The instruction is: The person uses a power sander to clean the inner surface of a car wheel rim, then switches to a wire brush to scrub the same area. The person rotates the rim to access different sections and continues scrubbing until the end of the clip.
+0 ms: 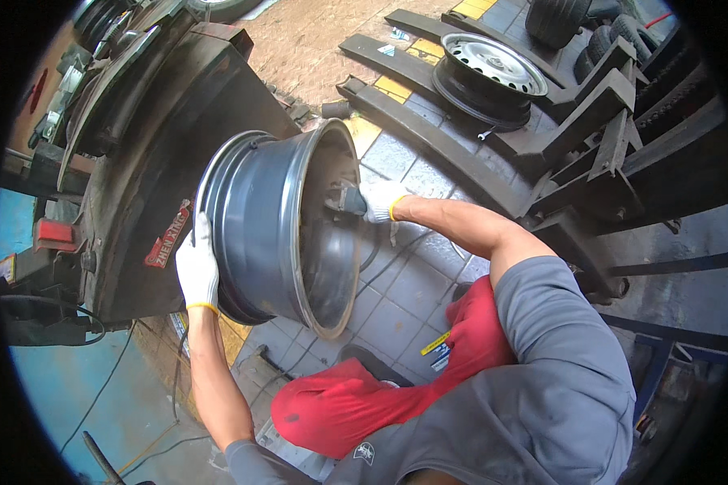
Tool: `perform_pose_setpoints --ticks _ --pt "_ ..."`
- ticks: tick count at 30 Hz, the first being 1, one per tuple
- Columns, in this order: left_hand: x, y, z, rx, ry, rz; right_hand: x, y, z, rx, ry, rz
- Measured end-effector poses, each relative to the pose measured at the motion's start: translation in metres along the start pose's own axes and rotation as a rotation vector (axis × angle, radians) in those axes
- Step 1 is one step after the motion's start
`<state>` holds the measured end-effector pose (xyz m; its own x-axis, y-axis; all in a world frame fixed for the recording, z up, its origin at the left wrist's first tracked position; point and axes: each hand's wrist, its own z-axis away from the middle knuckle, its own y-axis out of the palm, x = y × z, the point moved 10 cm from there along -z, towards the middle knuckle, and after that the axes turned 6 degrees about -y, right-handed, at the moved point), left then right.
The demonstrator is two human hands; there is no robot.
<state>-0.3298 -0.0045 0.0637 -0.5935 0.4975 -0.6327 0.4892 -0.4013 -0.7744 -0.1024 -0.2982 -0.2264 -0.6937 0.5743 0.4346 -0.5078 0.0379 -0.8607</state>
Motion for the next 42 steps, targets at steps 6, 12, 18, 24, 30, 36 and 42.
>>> perform_pose_setpoints --ticks 6,12,18,24,30,36,42 --pt "-0.020 0.021 -0.056 0.073 0.085 -0.060 0.045 0.063 0.026 0.415 -0.118 -0.091" --pt "-0.048 0.042 -0.085 0.197 -0.021 -0.150 0.020 0.003 -0.029 -0.045 0.048 -0.044" --pt "-0.065 0.053 -0.115 0.161 -0.008 -0.248 0.043 0.033 -0.053 0.112 -0.068 0.031" --pt "-0.066 0.055 -0.099 0.203 -0.052 -0.138 0.046 0.009 -0.068 -0.018 -0.020 0.052" --pt "-0.046 0.035 -0.114 0.140 -0.032 -0.233 0.087 0.021 -0.077 0.154 -0.154 0.132" --pt "-0.056 0.048 -0.109 0.173 -0.036 -0.211 0.053 -0.018 -0.081 -0.278 -0.010 0.137" --pt "-0.056 0.045 -0.111 0.148 0.013 -0.254 0.080 0.030 -0.064 0.155 -0.131 0.061"
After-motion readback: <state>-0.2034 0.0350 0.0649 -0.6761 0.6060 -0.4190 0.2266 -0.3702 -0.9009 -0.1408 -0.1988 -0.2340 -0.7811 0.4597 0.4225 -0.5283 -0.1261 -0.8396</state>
